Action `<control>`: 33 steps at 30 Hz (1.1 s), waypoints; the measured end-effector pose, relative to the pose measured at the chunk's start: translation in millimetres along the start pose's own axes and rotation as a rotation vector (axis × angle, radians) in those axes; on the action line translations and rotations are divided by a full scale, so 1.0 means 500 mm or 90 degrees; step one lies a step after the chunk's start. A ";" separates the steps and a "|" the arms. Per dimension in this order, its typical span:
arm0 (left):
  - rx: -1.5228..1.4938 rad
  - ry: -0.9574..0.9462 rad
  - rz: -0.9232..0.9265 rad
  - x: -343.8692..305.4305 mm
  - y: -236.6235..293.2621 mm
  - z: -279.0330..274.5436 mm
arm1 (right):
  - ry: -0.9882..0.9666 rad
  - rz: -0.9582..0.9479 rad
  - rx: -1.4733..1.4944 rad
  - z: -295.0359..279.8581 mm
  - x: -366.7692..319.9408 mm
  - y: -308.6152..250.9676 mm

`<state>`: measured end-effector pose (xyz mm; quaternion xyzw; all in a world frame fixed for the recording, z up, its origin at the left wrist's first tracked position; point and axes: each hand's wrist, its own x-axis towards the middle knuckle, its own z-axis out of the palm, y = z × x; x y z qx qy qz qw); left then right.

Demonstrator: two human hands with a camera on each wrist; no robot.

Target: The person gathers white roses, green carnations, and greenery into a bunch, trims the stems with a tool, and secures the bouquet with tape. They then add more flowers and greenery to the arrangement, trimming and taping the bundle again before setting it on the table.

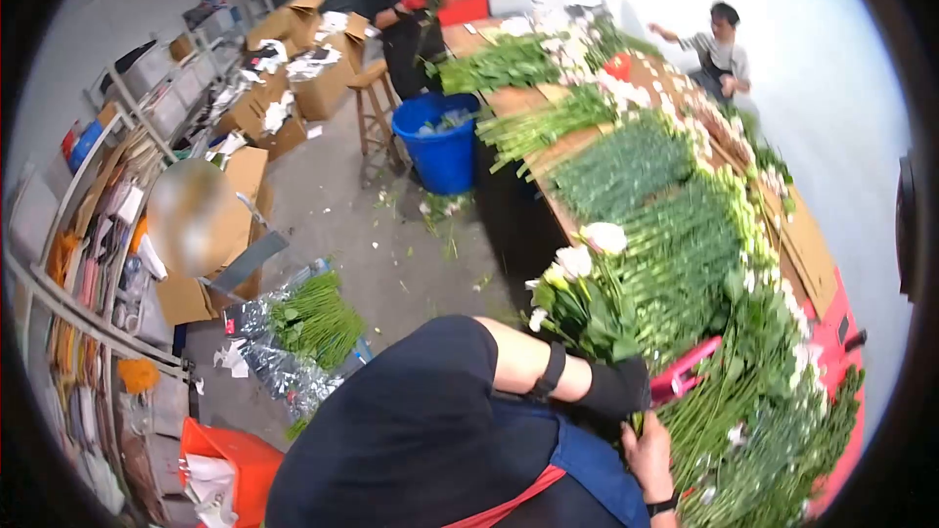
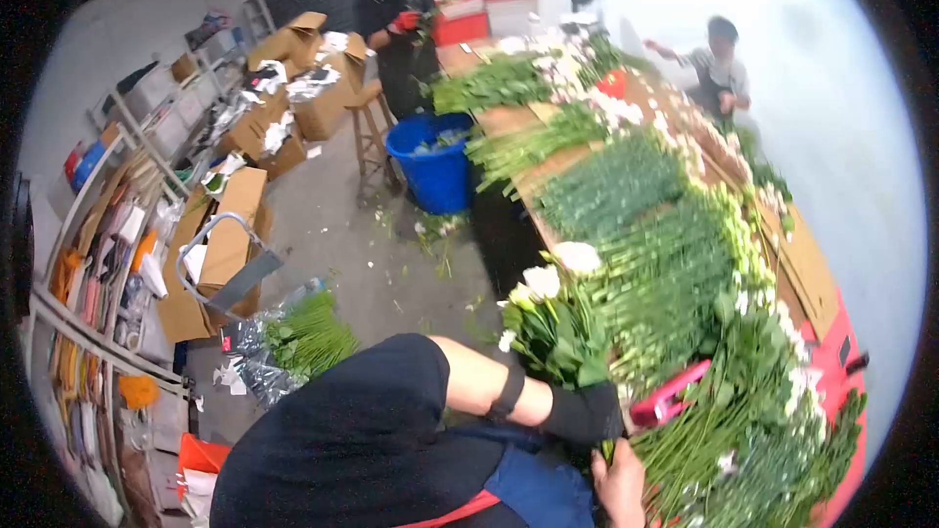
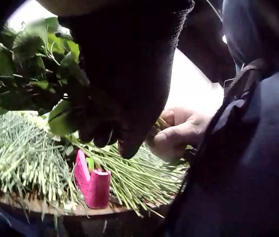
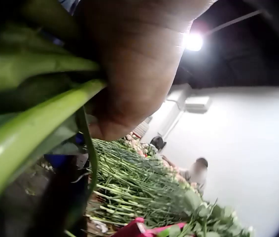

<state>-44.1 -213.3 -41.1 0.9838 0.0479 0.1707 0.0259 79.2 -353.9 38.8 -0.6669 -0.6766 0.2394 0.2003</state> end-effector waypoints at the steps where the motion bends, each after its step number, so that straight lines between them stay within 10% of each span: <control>1: -0.179 0.053 -0.040 -0.012 -0.004 0.004 | 0.054 -0.043 0.035 0.005 0.003 0.001; 3: -0.371 0.135 -0.131 -0.008 -0.012 0.052 | 0.045 0.006 -0.076 -0.019 -0.013 -0.007; 10: 0.005 -0.221 -0.083 -0.007 -0.057 -0.127 | 0.016 0.275 -0.214 -0.088 -0.179 0.094; 19: -0.135 -0.245 -0.114 0.016 -0.096 -0.089 | 0.447 0.606 -0.366 -0.158 -0.478 0.127; 24: -0.284 -0.325 -0.124 0.062 -0.075 -0.079 | 0.580 0.465 0.241 -0.073 -0.213 -0.070; 28: -0.299 -0.411 -0.111 0.083 -0.064 0.007 | 0.391 0.297 0.162 -0.045 -0.011 -0.037; 33: -0.307 -0.453 -0.142 0.111 -0.068 0.015 | 0.270 0.550 0.277 0.003 0.148 0.181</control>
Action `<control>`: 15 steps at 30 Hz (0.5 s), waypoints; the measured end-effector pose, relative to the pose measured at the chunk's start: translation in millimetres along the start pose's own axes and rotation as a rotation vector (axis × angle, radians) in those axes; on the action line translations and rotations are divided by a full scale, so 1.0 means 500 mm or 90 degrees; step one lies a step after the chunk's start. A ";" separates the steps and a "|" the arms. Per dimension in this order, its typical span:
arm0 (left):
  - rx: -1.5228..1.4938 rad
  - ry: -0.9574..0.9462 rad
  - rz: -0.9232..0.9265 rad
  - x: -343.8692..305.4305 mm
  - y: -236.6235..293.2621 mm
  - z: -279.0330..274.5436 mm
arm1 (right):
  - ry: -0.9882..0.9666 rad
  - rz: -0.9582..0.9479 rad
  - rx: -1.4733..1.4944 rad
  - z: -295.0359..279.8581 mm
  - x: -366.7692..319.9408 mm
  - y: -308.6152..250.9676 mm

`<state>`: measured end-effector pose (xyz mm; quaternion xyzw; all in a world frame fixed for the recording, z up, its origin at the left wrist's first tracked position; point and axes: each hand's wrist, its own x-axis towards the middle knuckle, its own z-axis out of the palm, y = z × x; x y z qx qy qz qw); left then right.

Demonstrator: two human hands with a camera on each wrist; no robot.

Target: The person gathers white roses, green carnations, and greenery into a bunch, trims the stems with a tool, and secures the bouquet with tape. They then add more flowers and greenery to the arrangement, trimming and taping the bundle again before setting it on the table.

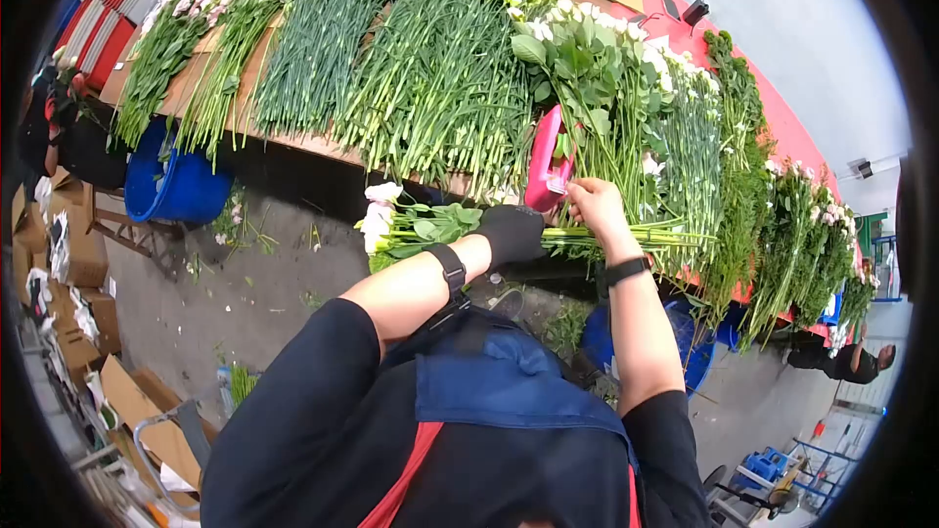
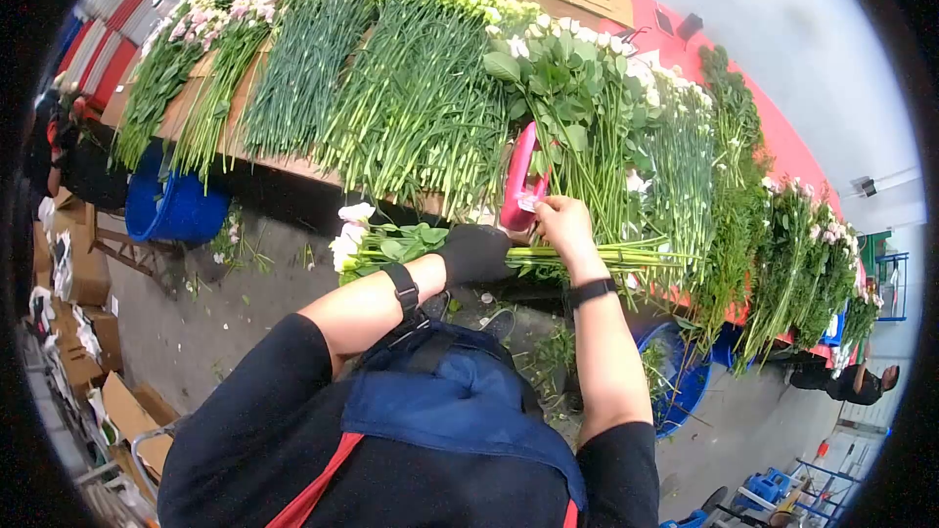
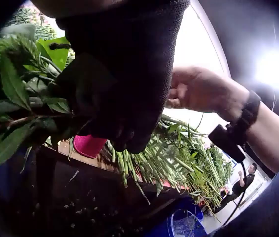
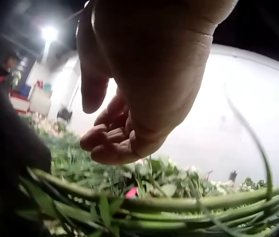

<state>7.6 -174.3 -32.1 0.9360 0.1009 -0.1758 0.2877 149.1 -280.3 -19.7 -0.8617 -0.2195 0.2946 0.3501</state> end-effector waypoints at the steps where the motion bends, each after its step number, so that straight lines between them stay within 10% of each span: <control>1: 0.003 -0.012 -0.007 0.009 -0.004 0.005 | -0.009 0.060 -0.011 0.013 0.033 0.021; 8: -0.066 0.013 0.032 0.036 -0.026 0.024 | 0.086 0.060 0.061 0.077 0.113 0.090; 15: -0.059 -0.016 0.069 0.063 -0.044 -0.019 | 0.020 0.021 0.100 0.042 -0.193 -0.020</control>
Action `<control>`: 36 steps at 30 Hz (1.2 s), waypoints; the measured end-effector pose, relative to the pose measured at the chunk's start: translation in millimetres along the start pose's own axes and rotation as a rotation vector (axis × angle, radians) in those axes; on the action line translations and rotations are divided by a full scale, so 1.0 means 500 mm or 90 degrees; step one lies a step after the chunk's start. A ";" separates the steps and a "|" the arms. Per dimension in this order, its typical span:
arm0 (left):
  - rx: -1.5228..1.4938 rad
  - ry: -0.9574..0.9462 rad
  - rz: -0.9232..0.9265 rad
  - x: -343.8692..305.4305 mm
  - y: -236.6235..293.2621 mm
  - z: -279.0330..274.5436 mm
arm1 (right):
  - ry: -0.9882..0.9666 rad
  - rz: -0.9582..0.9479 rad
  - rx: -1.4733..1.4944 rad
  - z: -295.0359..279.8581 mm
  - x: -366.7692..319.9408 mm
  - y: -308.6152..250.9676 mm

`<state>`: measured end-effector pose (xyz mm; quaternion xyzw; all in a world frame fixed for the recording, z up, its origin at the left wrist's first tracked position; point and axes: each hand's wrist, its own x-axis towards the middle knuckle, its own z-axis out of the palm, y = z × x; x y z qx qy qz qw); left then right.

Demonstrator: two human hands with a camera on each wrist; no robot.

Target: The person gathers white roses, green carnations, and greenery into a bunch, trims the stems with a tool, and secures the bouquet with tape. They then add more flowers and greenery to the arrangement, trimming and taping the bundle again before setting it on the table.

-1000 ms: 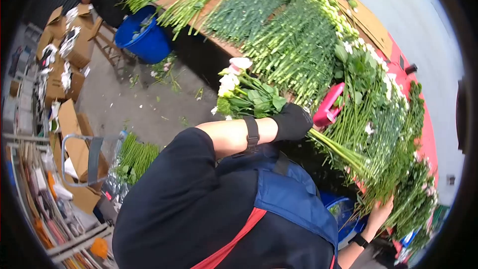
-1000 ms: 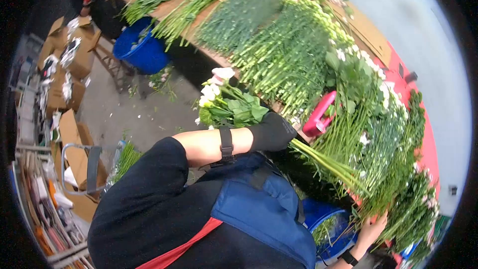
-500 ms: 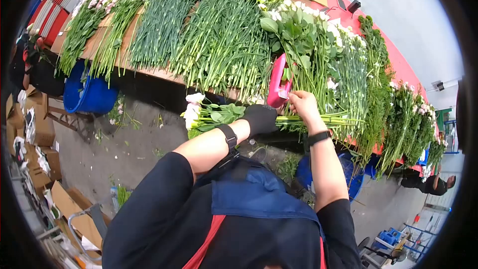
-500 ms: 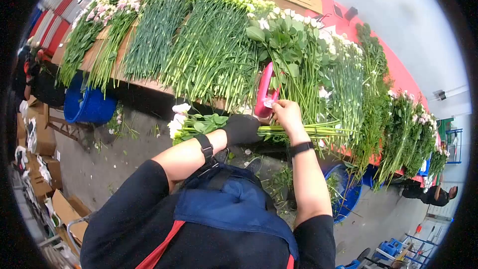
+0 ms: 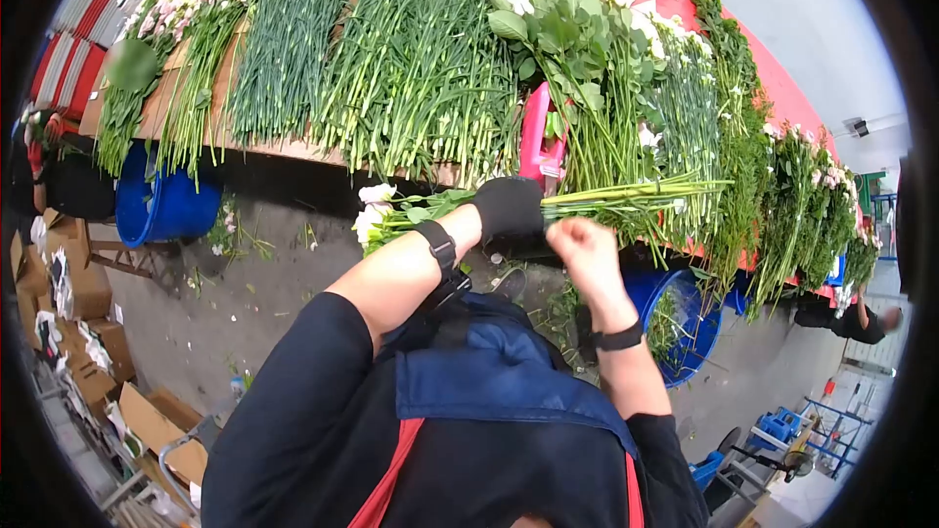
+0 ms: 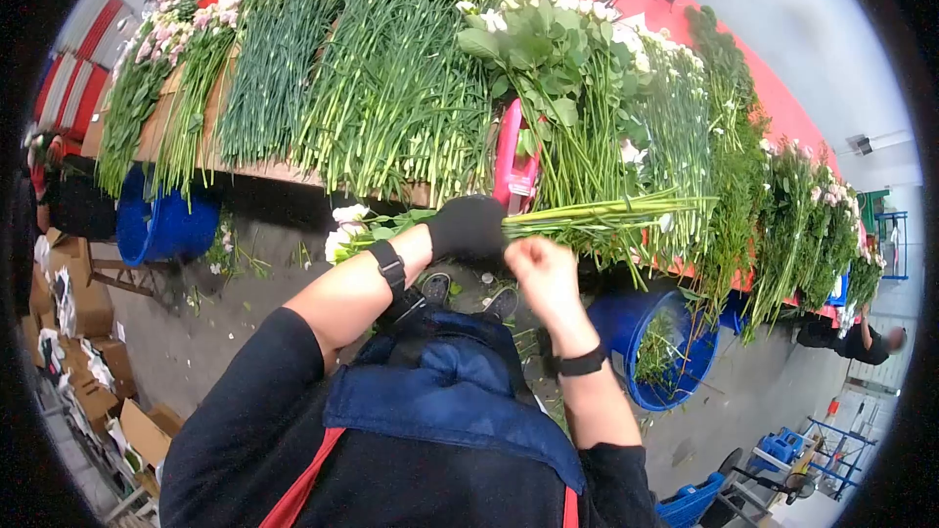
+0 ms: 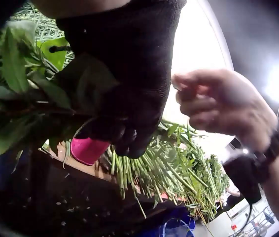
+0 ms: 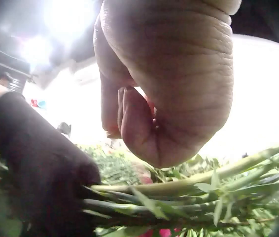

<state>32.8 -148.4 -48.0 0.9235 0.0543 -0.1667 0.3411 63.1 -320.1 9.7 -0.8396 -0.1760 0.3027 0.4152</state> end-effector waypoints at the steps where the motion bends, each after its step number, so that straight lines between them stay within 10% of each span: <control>1: -0.026 -0.027 0.019 -0.008 0.005 -0.020 | 0.007 0.039 0.087 0.014 -0.003 0.043; 10: -0.365 -0.215 0.054 -0.036 0.024 -0.042 | 0.070 -0.101 0.265 0.059 0.056 0.162; 14: -0.210 -0.269 0.056 -0.050 0.079 -0.066 | 0.048 -0.196 0.299 0.055 0.106 0.186; 15: -0.283 -0.083 0.219 -0.047 0.058 -0.019 | 0.138 -0.301 0.105 0.045 0.113 0.154; 18: -0.075 -0.075 0.413 -0.023 0.037 -0.008 | 0.219 -0.539 -0.235 0.021 0.149 0.112; 20: -0.075 -0.122 0.104 -0.067 0.097 -0.073 | 0.169 -0.590 -0.250 0.023 0.185 0.162; 22: -0.113 -0.005 0.138 -0.037 0.036 -0.005 | 0.213 -0.676 -0.331 0.046 0.196 0.231; 30: 0.124 0.142 0.006 -0.033 0.028 0.008 | 0.266 -0.381 -0.327 0.119 0.189 0.324; 33: 0.160 0.211 0.010 -0.049 -0.002 0.008 | 0.042 -0.334 -0.054 0.079 0.105 0.213; 36: 0.175 0.145 -0.069 -0.088 0.027 -0.010 | -0.179 0.031 0.260 0.040 0.025 0.081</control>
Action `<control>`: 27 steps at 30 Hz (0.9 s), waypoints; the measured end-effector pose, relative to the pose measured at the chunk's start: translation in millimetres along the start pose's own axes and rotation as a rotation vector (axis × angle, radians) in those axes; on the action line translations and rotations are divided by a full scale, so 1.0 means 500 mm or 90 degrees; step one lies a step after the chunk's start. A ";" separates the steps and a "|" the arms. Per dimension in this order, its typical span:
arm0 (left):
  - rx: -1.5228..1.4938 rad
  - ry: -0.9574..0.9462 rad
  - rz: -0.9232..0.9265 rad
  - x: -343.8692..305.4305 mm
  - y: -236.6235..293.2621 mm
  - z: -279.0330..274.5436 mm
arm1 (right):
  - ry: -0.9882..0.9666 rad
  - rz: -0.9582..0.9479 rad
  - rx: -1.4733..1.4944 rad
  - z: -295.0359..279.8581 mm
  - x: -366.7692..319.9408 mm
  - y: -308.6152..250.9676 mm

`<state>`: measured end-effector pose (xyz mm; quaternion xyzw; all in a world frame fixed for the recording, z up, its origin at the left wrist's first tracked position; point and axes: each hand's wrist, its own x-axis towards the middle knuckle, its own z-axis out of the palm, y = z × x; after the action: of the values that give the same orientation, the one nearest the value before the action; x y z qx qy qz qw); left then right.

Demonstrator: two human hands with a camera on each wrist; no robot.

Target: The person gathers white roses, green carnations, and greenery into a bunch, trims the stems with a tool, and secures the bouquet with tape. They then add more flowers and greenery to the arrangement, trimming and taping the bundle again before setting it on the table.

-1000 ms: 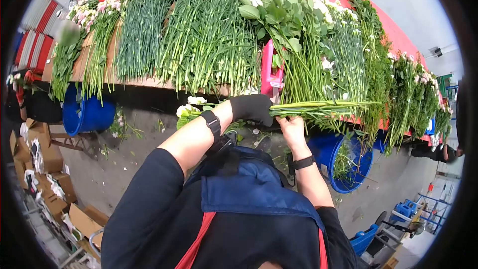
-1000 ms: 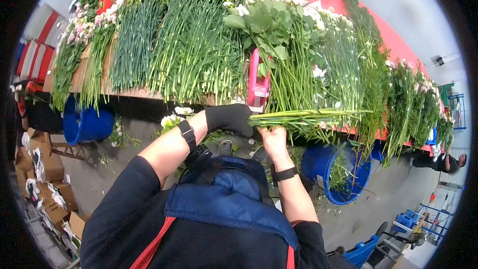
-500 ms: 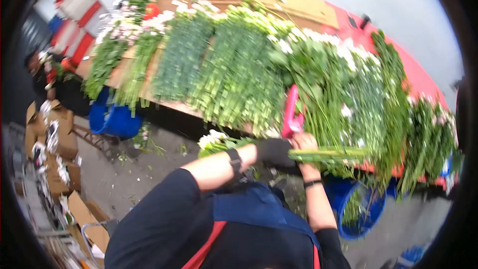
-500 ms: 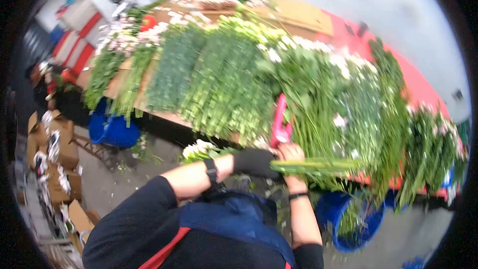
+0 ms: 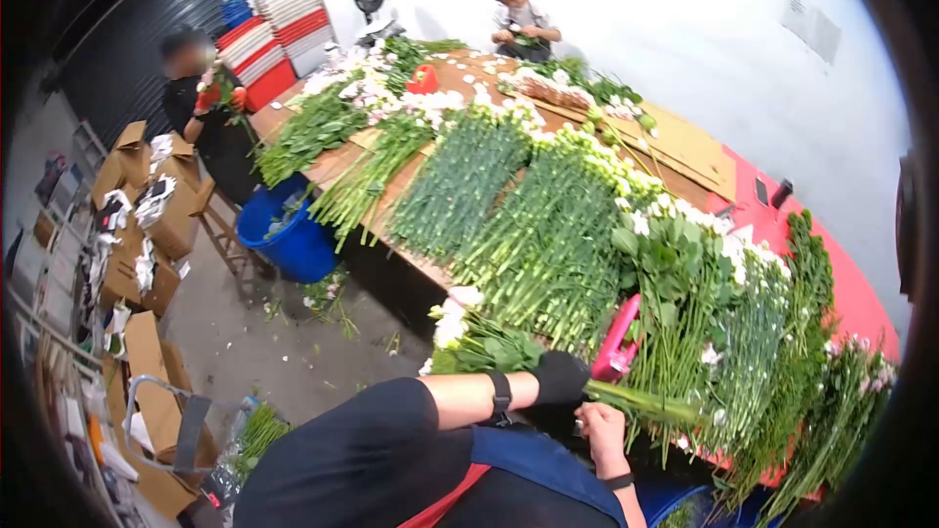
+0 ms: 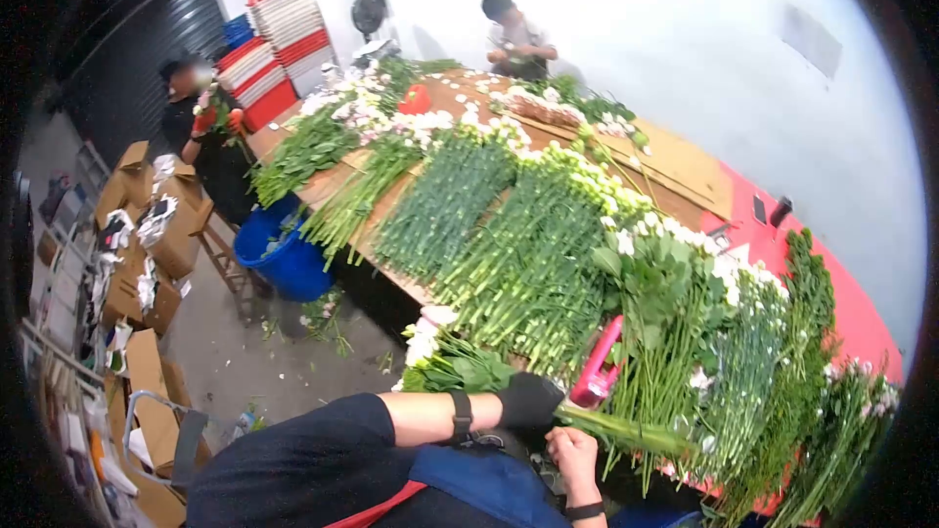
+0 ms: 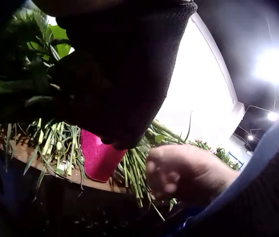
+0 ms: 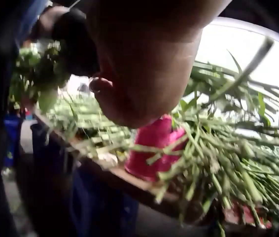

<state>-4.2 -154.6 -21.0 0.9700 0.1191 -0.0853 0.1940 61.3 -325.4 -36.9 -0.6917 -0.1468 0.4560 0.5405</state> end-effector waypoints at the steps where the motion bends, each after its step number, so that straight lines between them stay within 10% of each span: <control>1: -0.014 0.045 0.017 0.003 -0.002 0.032 | 0.006 0.034 0.068 0.008 -0.012 -0.025; 8: -0.114 0.244 0.107 -0.059 0.009 0.022 | -0.103 0.118 0.299 0.024 -0.031 -0.101; 13: -0.026 0.090 0.031 -0.100 -0.023 -0.033 | -0.201 0.033 0.142 0.016 -0.119 -0.167; 16: -0.197 -0.024 0.073 -0.097 -0.052 -0.021 | -0.207 -0.162 -0.327 0.015 -0.086 -0.088; 18: -0.295 -0.099 0.096 -0.107 -0.057 -0.032 | -0.112 -0.303 -0.336 -0.070 0.114 0.180; 21: -0.383 -0.182 0.103 -0.129 -0.051 -0.060 | 0.023 -0.570 -0.147 0.011 0.187 0.140; 27: -0.451 -0.240 0.105 -0.160 -0.046 -0.092 | -0.078 -0.593 -0.232 0.019 0.143 0.030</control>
<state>-81.6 -131.7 29.6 0.8167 0.0255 -0.1996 0.5409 88.0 -275.4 -84.0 -0.6077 -0.5485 0.1728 0.5477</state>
